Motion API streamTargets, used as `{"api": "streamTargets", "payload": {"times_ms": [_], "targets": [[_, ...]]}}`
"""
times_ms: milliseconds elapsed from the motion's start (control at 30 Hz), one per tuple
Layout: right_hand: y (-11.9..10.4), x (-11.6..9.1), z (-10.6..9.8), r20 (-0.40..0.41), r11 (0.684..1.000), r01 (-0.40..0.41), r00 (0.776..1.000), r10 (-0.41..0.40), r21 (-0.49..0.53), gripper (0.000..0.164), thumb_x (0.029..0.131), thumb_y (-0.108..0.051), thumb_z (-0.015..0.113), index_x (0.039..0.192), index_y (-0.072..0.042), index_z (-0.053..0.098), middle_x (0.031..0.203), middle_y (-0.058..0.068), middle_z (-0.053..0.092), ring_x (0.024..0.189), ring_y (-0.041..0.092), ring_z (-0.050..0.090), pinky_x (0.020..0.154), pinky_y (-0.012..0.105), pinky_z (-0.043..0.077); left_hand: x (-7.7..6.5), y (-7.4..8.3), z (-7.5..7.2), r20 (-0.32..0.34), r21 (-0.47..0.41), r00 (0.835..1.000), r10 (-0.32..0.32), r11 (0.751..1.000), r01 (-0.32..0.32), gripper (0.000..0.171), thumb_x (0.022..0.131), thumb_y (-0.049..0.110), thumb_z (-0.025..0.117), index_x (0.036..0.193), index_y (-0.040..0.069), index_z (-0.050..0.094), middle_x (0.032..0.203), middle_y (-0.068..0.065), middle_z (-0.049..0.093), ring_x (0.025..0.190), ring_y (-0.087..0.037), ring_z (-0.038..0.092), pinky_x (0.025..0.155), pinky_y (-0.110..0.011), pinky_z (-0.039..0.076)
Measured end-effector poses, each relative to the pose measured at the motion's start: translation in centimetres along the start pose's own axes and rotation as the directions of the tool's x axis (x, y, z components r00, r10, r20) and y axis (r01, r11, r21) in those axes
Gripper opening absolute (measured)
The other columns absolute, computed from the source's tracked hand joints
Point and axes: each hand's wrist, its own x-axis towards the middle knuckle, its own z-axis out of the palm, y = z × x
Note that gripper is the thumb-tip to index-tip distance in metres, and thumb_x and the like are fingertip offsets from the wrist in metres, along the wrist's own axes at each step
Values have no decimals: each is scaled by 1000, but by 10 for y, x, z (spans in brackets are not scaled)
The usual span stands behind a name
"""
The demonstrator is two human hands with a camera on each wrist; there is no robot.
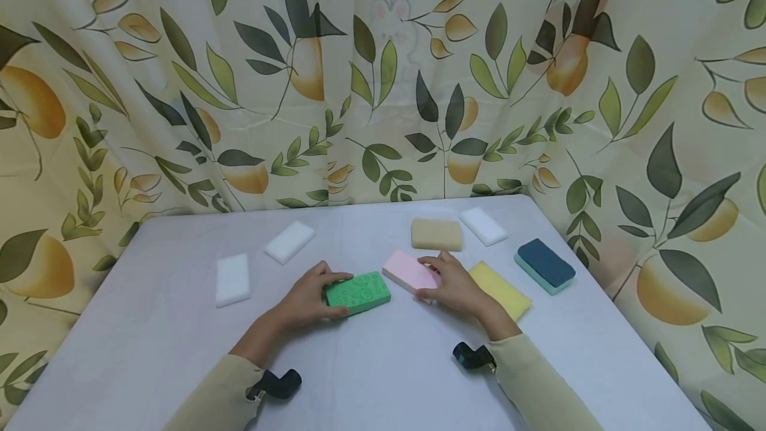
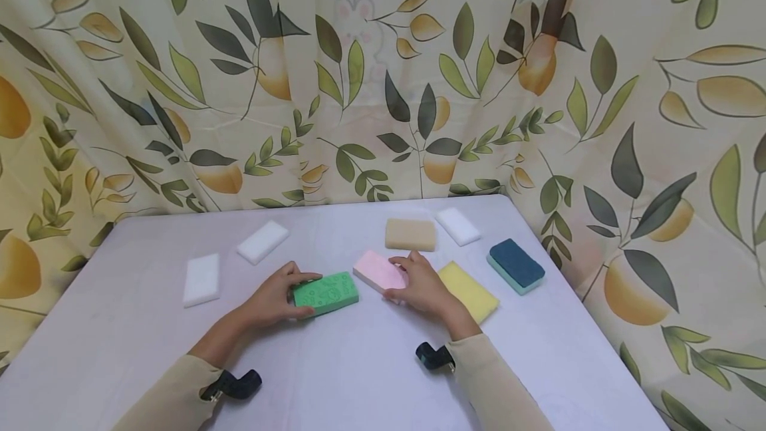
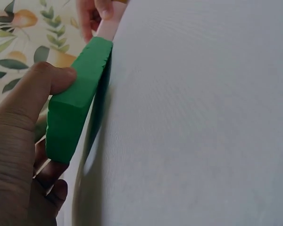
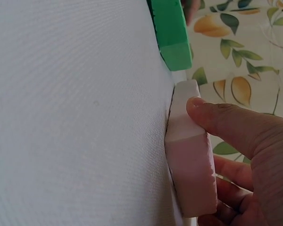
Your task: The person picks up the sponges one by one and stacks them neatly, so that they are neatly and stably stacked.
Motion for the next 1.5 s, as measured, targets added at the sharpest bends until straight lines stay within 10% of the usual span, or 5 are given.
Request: {"api": "streamTargets", "payload": {"times_ms": [1500], "targets": [[0, -2, 0, -10, 1000, 11, 1000, -11, 12, 71, 75, -32, 85, 137, -11, 57, 96, 5, 45, 90, 19, 44, 78, 31, 37, 13, 20, 22, 44, -51, 996, 77, 996, -74, 64, 72, 25, 82, 133, 21, 63, 102, 4, 46, 99, -15, 41, 84, -31, 37]]}}
